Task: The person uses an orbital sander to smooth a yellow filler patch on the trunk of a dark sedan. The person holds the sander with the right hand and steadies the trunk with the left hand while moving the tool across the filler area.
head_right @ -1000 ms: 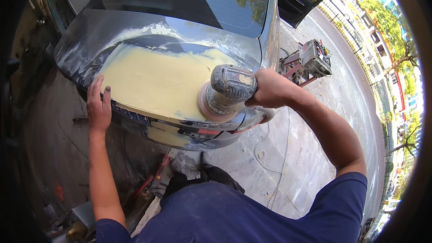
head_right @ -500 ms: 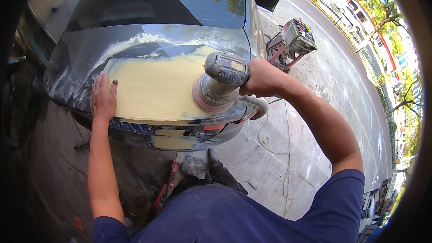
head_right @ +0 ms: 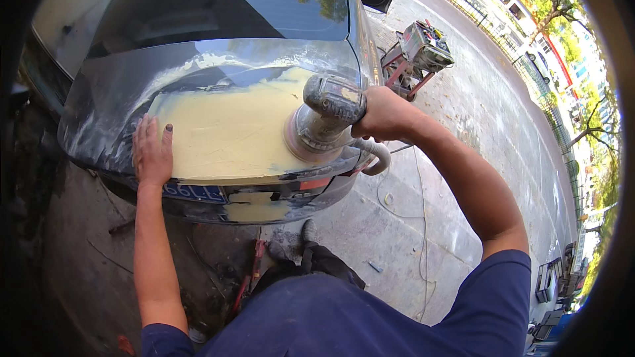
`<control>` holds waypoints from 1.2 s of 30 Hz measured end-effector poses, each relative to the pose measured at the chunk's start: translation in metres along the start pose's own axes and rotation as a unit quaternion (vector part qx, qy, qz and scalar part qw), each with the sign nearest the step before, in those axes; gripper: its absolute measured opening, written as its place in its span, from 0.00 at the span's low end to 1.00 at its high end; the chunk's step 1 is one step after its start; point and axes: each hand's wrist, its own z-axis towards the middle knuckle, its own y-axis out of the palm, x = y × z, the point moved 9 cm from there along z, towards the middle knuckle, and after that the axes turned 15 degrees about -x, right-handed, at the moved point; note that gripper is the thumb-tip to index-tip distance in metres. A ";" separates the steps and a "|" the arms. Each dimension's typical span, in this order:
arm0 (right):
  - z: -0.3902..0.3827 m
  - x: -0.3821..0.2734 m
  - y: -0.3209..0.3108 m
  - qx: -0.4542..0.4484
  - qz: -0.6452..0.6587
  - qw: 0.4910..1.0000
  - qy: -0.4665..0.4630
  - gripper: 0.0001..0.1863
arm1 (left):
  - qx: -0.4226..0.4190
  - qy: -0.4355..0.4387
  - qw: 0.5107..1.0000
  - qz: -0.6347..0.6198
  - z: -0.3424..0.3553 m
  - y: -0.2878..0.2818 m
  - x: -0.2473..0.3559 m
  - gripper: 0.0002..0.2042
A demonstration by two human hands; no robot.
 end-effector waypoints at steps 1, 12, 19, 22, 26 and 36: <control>-0.001 -0.006 0.007 -0.003 -0.032 0.999 -0.024 0.16 | -0.008 -0.004 1.000 -0.010 0.000 0.001 0.000 0.32; 0.010 0.005 -0.017 0.036 -0.024 0.999 -0.017 0.15 | 0.012 0.002 1.000 -0.007 0.001 0.000 -0.004 0.33; 0.004 -0.002 0.001 0.038 -0.118 0.990 -0.059 0.20 | 0.000 0.000 1.000 -0.015 0.002 0.001 -0.004 0.33; 0.009 0.013 -0.021 0.046 -0.046 0.998 -0.007 0.18 | 0.001 -0.003 1.000 -0.018 0.002 0.000 -0.004 0.33; 0.000 0.017 -0.017 0.013 -0.009 1.000 0.004 0.15 | -0.009 -0.013 1.000 -0.018 0.002 0.002 -0.006 0.34; 0.027 -0.012 -0.024 0.022 -0.092 0.995 -0.015 0.17 | -0.013 -0.013 1.000 -0.019 0.002 -0.001 -0.004 0.34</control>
